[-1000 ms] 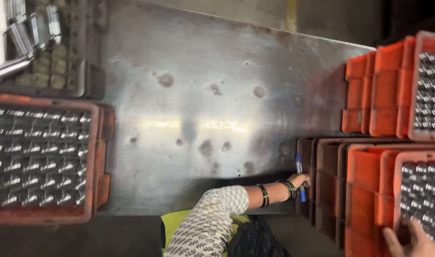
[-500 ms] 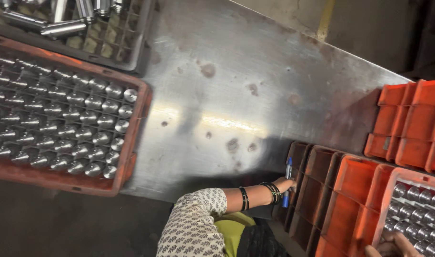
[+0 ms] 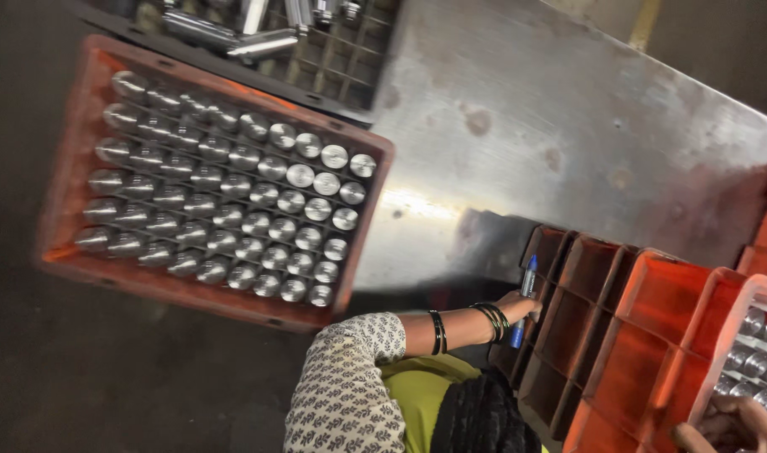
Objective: The person picks cylindrical metal components one at a time from red plastic trays, marks each with a blue permanent marker, and places it back into the tray. They occasionally reposition or swap trays on the steel work table and continue marking parts from the next tray.
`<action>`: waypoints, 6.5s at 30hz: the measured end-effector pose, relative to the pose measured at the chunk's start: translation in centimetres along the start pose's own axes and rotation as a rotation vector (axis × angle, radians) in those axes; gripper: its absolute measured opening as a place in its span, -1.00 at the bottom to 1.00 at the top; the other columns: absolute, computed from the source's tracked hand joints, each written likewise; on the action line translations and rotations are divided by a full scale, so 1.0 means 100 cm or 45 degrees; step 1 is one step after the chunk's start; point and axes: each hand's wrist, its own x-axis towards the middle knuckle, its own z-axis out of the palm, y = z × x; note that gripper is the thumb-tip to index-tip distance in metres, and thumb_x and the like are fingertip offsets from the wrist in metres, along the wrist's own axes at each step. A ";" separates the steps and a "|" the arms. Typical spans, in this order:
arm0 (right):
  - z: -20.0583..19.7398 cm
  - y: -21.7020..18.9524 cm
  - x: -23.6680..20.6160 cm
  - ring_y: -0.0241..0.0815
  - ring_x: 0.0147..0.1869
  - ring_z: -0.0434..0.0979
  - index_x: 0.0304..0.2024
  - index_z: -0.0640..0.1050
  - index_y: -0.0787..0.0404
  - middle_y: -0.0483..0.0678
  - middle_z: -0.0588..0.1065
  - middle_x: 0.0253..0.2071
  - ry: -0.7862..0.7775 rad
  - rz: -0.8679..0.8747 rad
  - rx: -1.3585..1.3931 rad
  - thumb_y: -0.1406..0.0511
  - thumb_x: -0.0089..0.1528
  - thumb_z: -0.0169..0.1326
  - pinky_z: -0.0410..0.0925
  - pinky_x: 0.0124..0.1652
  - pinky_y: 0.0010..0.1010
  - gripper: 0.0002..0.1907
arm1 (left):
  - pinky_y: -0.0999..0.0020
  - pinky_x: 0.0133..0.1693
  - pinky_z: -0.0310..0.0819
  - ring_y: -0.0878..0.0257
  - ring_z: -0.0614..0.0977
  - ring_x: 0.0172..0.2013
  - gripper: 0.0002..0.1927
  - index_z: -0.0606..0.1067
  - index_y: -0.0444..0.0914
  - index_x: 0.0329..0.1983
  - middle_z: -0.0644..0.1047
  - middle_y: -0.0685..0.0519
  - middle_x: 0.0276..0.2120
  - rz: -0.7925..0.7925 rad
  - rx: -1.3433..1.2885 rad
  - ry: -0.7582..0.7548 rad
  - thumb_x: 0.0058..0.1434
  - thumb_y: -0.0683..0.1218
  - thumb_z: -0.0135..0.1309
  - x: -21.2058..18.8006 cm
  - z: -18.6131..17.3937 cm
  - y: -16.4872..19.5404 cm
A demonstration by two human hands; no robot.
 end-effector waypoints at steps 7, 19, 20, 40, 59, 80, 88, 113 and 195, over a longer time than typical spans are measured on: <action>0.008 -0.131 -0.004 -0.14 -0.31 0.61 -0.05 0.55 0.29 0.04 0.55 -0.38 -0.066 -0.335 -0.183 0.34 0.05 0.37 0.44 -0.20 -0.33 -0.56 | 0.26 -0.31 0.34 0.19 0.53 -0.42 -0.75 0.55 -0.25 -0.48 0.55 0.02 -0.51 0.081 -0.169 0.140 0.17 0.01 0.03 -0.040 -0.062 -0.001; -0.050 -0.353 -0.091 -0.16 -0.40 0.58 0.00 0.49 0.31 0.01 0.59 -0.37 0.009 -0.584 0.031 0.06 0.00 0.38 0.40 -0.41 -0.36 -0.34 | 0.37 -0.12 0.36 0.27 0.52 -0.20 -0.74 0.59 -0.23 -0.05 0.57 0.13 -0.27 0.313 -0.422 0.130 0.32 -0.02 0.02 -0.100 -0.109 0.001; -0.051 -0.353 -0.104 -0.17 -0.43 0.58 0.07 0.47 0.29 0.00 0.60 -0.34 -0.025 -0.528 0.042 0.06 -0.03 0.38 0.41 -0.42 -0.36 -0.27 | 0.35 -0.14 0.35 0.26 0.51 -0.20 -0.72 0.58 -0.21 0.00 0.55 0.13 -0.27 0.194 -0.420 0.169 0.32 -0.02 0.01 -0.104 -0.110 0.003; 0.089 -0.356 -0.202 0.09 0.20 0.38 0.30 0.46 0.20 0.05 0.46 0.06 1.114 -0.319 0.054 0.35 0.19 0.39 0.18 0.26 -0.08 -0.35 | 0.38 -0.30 0.40 0.26 0.57 -0.32 -0.69 0.58 -0.22 -0.01 0.60 0.09 -0.29 0.392 -0.210 0.051 0.29 0.01 0.02 -0.121 -0.106 0.025; 0.143 -0.339 -0.210 0.10 0.12 0.32 -0.20 0.36 0.23 0.04 0.29 -0.17 1.289 0.043 -0.107 0.39 0.22 0.27 0.14 0.43 0.00 -0.70 | 0.12 -0.15 0.43 0.18 0.53 0.00 -0.37 0.41 -0.14 0.30 0.52 0.07 0.03 -0.059 0.182 -0.159 0.17 0.11 0.18 -0.186 -0.151 0.097; 0.148 -0.356 -0.199 -0.03 -0.03 0.34 -0.33 0.39 0.17 -0.06 0.35 -0.27 1.347 0.255 -0.153 0.23 0.17 0.38 0.25 0.07 -0.27 -0.63 | 0.18 -0.25 0.43 0.09 0.54 -0.32 -0.74 0.58 -0.31 -0.33 0.56 -0.03 -0.36 -0.221 0.164 0.189 -0.02 -0.05 0.24 -0.116 -0.098 0.117; 0.129 -0.420 -0.179 -0.04 -0.13 0.32 -0.34 0.42 0.19 -0.08 0.39 -0.32 1.204 0.296 0.076 0.26 0.09 0.48 0.23 0.04 -0.25 -0.58 | 0.15 -0.42 0.26 0.08 0.43 -0.48 -0.78 0.45 -0.20 -0.52 0.41 0.03 -0.56 -0.269 0.069 0.081 -0.09 0.01 0.17 -0.104 -0.135 0.118; 0.137 -0.484 -0.235 -0.06 -0.24 0.26 -0.38 0.38 0.21 -0.09 0.31 -0.39 1.122 0.379 0.148 0.28 -0.01 0.53 0.16 -0.04 -0.23 -0.51 | 0.26 -0.36 0.30 0.17 0.46 -0.46 -0.68 0.56 -0.25 -0.42 0.51 0.07 -0.50 -0.217 -0.192 0.246 0.14 0.10 0.06 -0.158 -0.188 0.068; 0.005 -0.304 -0.042 -0.24 0.06 0.52 0.12 0.54 0.43 0.02 0.55 0.02 -0.025 0.087 0.965 0.18 0.42 -0.02 0.34 0.03 -0.45 -0.57 | 0.34 -0.18 0.46 0.32 0.56 -0.24 -0.45 0.51 -0.31 0.04 0.57 0.08 -0.28 0.969 0.374 0.741 0.34 0.25 -0.02 -0.396 -0.297 0.148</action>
